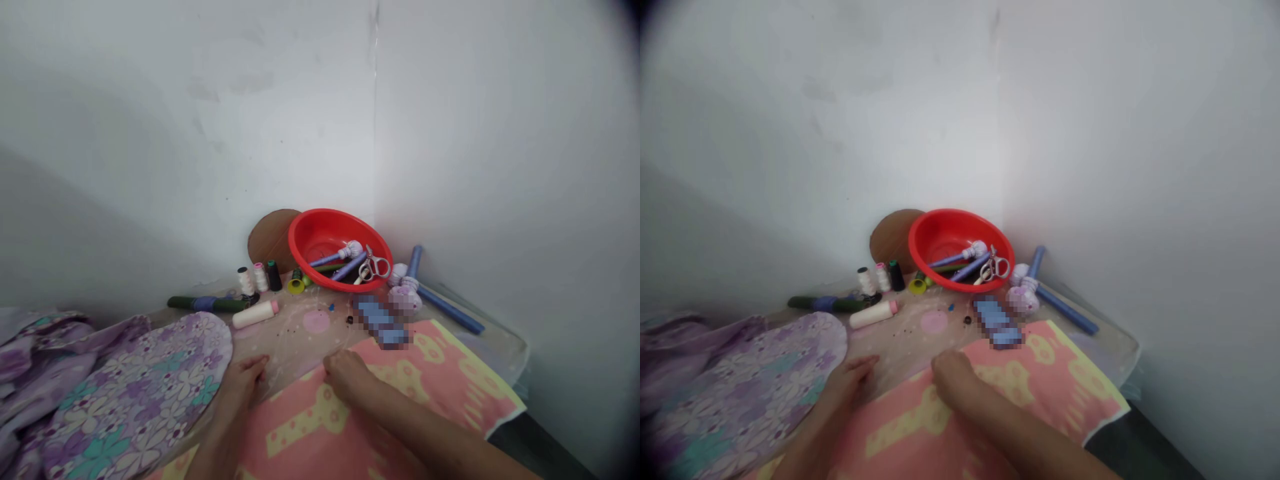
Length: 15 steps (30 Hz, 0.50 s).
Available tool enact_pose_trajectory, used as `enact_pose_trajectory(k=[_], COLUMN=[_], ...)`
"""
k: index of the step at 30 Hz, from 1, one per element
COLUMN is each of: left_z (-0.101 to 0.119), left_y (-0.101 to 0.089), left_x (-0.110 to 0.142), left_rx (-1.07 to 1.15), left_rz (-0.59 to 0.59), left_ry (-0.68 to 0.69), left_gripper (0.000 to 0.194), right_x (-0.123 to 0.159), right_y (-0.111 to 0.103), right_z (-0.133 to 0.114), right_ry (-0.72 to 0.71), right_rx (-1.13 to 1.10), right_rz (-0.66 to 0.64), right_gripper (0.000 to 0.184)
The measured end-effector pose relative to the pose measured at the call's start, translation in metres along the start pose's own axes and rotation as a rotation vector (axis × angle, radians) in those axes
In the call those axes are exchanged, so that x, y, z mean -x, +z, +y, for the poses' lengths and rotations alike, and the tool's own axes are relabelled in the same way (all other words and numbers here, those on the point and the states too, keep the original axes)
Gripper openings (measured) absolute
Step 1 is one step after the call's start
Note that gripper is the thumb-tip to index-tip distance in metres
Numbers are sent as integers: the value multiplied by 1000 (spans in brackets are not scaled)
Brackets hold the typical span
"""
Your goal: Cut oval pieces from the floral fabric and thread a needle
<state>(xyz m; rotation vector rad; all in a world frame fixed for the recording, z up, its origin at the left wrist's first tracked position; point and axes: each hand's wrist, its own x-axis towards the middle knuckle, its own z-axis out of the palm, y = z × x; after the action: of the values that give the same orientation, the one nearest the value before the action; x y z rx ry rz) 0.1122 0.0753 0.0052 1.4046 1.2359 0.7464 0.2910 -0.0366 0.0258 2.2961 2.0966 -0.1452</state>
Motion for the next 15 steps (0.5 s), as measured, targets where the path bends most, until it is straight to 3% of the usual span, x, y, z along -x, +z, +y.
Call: enact_pose_trajectory(k=[4, 9, 15], left_z=[-1, -3, -6], left_y=[-1, -3, -5], left_x=[0, -3, -7], left_rx=[-8, -6, -13], left_rz=[30, 83, 138], left_ry=[32, 29, 13], left_gripper=[28, 29, 29], right_x=[-1, -33, -88], right_y=[-20, -65, -91], right_z=[15, 83, 158], right_ry=[-25, 250, 468], right_rx=[-8, -46, -10], right_rz=[56, 414, 441], right_gripper=[25, 25, 32])
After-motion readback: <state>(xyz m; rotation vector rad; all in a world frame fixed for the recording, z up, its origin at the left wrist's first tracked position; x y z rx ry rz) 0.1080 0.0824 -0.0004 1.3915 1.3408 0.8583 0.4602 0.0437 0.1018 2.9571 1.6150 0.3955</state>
